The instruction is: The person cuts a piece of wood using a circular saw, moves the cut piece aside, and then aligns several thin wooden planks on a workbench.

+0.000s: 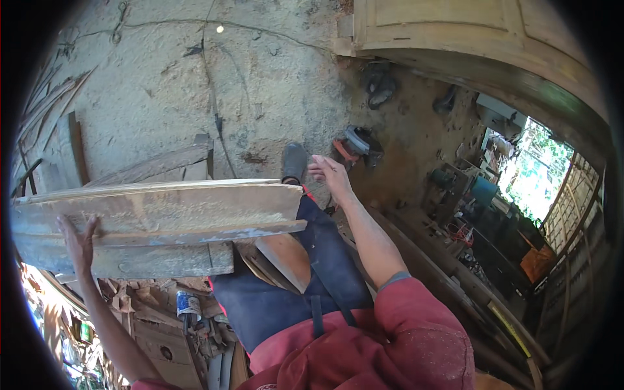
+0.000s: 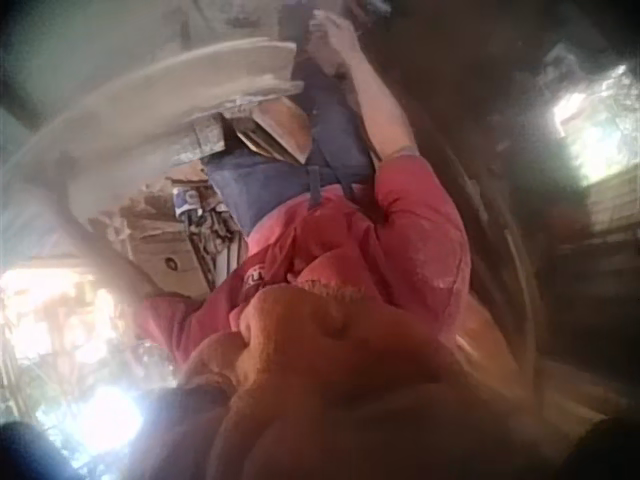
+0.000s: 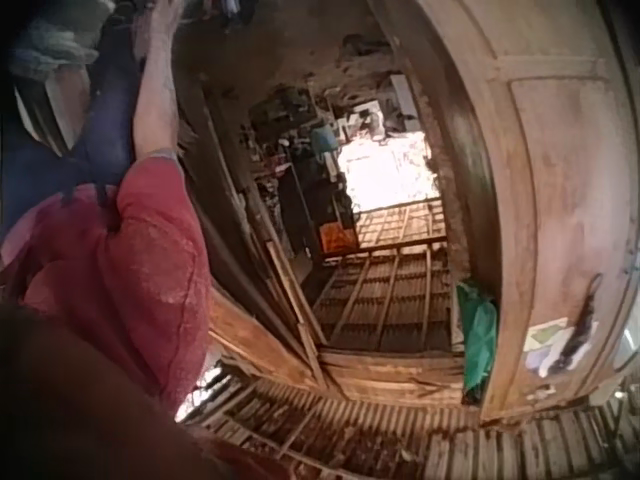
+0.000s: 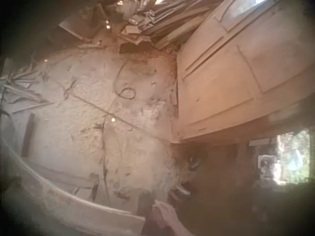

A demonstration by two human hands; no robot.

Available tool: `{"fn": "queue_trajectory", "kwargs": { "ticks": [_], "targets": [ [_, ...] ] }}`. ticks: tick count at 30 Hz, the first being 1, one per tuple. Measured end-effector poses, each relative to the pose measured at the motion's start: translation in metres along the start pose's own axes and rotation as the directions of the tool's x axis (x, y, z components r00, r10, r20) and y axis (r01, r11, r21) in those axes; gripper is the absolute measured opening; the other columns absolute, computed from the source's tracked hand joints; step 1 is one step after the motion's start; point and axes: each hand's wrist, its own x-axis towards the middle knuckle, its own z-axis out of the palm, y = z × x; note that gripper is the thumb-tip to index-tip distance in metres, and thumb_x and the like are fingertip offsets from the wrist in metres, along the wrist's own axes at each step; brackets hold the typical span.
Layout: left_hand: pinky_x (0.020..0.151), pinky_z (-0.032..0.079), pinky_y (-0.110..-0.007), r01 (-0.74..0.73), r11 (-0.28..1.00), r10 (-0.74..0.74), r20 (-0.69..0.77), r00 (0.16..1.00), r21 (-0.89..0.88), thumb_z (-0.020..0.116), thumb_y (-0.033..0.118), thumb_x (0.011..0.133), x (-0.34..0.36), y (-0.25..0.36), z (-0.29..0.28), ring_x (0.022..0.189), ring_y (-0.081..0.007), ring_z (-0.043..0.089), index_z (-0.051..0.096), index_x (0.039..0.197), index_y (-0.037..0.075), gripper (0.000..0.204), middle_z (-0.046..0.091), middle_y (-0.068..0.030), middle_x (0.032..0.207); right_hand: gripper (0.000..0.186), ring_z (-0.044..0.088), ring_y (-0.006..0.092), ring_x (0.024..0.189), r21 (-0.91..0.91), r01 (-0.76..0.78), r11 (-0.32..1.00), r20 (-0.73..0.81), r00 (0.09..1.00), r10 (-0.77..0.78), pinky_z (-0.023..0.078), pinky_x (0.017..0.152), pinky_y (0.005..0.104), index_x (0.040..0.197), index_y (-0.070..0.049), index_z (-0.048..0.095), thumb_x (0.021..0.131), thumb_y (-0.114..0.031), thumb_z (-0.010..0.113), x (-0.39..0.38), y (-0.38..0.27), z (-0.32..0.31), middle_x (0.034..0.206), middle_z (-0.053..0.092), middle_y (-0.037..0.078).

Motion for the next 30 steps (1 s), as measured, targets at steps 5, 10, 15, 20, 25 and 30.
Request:
{"fn": "queue_trajectory", "kwargs": {
  "ticks": [5, 10, 15, 20, 25, 30],
  "targets": [
    [0.126, 0.013, -0.044, 0.005, 0.990, 0.001, 0.044, 0.999, -0.141, 0.070, 0.055, 0.088, 0.004, -0.023, 0.001, 0.155, -0.0392, 0.012, 0.014, 0.157, -0.011, 0.111, 0.014, -0.0320, 0.165, 0.057, 0.059, 0.0437, 0.120, -0.898, 0.059, 0.436, 0.018, 0.995, -0.096, 0.048, 0.102, 0.0461, 0.129, 0.005, 0.061, 0.091, -0.038, 0.068, 0.119, 0.108, -0.071, 0.124, 0.065, 0.029],
    [0.126, 0.016, -0.044, 0.095, 0.948, -0.065, 0.106, 0.992, -0.305, 0.074, 0.052, 0.086, -0.001, 0.019, -0.034, 0.155, -0.0374, 0.014, 0.011, 0.160, -0.004, 0.112, 0.014, -0.0302, 0.165, 0.070, 0.058, 0.0426, 0.124, -0.983, -0.076, 0.166, -0.069, 0.996, 0.052, 0.048, 0.105, 0.0471, 0.140, 0.000, 0.047, 0.088, -0.040, 0.070, 0.189, 0.154, -0.096, 0.132, 0.059, 0.029],
    [0.124, 0.019, -0.042, 0.242, 0.919, -0.186, 0.201, 0.962, -0.311, 0.074, 0.042, 0.085, -0.026, 0.038, -0.054, 0.154, -0.0362, 0.018, 0.008, 0.162, -0.001, 0.110, 0.013, -0.0312, 0.165, 0.071, 0.059, 0.0441, 0.122, -0.983, -0.163, 0.085, -0.152, 0.982, 0.116, 0.050, 0.103, 0.0485, 0.144, -0.004, 0.040, 0.088, -0.036, 0.070, 0.216, 0.157, -0.075, 0.133, 0.057, 0.028],
    [0.124, 0.019, -0.039, 0.226, 0.886, -0.144, 0.223, 0.964, -0.405, 0.071, 0.027, 0.088, -0.028, 0.069, -0.063, 0.154, -0.0359, 0.020, 0.006, 0.160, -0.006, 0.103, 0.016, -0.0322, 0.164, 0.042, 0.064, 0.0442, 0.115, -0.942, -0.283, 0.184, -0.260, 0.956, 0.138, 0.053, 0.097, 0.0523, 0.135, -0.006, 0.049, 0.097, -0.024, 0.050, 0.249, 0.194, -0.115, 0.130, 0.058, 0.029],
    [0.125, 0.019, -0.040, 0.216, 0.952, -0.183, 0.162, 0.970, -0.215, 0.080, 0.046, 0.081, -0.016, 0.088, -0.062, 0.154, -0.0396, 0.020, 0.010, 0.158, -0.009, 0.118, 0.018, -0.0354, 0.162, 0.045, 0.064, 0.0441, 0.116, -0.952, -0.277, 0.129, -0.252, 0.951, 0.181, 0.051, 0.100, 0.0537, 0.128, 0.001, 0.053, 0.093, -0.026, 0.059, 0.238, 0.180, -0.131, 0.122, 0.066, 0.027],
    [0.126, 0.018, -0.042, 0.214, 0.962, -0.197, 0.112, 0.974, -0.168, 0.083, 0.051, 0.075, -0.018, 0.073, -0.069, 0.155, -0.0399, 0.015, 0.007, 0.158, -0.009, 0.127, 0.011, -0.0334, 0.164, 0.048, 0.064, 0.0439, 0.115, -0.985, -0.087, 0.146, -0.074, 0.993, 0.091, 0.051, 0.099, 0.0540, 0.129, 0.002, 0.055, 0.089, -0.021, 0.068, 0.171, 0.135, -0.165, 0.121, 0.066, 0.027]
  ]
}}
